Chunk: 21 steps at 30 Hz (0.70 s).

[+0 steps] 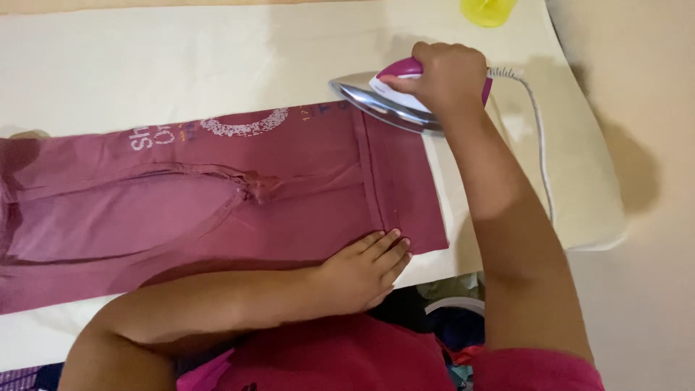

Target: Ironing and folding a pink t-shirt on a flat surface.

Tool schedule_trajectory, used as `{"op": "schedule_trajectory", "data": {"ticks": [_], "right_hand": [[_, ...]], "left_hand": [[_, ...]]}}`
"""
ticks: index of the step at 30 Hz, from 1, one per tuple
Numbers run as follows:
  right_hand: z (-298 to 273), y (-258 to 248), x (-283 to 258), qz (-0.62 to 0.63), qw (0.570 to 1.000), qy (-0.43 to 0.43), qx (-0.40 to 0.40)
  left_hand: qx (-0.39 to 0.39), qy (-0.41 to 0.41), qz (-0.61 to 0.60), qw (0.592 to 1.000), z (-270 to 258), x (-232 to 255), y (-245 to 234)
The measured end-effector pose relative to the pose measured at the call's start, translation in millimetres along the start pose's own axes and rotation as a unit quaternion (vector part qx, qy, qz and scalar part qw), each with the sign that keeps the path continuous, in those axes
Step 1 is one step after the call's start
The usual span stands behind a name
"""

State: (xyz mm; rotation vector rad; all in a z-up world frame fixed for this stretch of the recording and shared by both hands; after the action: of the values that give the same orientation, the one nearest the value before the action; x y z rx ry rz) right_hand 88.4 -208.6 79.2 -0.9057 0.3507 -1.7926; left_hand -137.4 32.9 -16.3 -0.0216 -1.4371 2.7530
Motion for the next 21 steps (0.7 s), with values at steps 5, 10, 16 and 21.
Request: {"op": "schedule_trajectory", "data": {"ticks": [5, 10, 16, 21], "right_hand": [[-1.8, -4.0, 3.5, 0.026, 0.996, -0.002, -0.091], [-36.8, -62.1, -14.6, 0.048, 0.995, -0.068, -0.051], [-113.3, -122.6, -27.8, 0.212, 0.973, -0.094, -0.004], [-226.6, -107.5, -32.9, 0.282, 0.928, -0.235, 0.063]], "left_hand": [[-0.019, -0.008, -0.045, 0.999, 7.4, -5.1, -16.1], [0.017, 0.021, -0.064, 0.998, 10.8, -6.2, -31.3], [0.216, 0.108, -0.127, 0.962, 7.5, 12.5, -57.7], [0.337, 0.04, -0.136, 0.931, 15.9, -25.0, -102.4]]}}
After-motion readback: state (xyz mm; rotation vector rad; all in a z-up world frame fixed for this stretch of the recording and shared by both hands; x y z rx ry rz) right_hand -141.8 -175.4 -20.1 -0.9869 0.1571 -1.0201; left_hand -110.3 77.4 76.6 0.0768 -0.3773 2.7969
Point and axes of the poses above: each hand's wrist, its own z-axis towards the middle knuckle, its own y-axis out of the palm, x = y × z, the point moved 8 cm from there along z, towards the middle knuckle, and after that the axes turned 10 degrees about x, right-handed, at the moved point
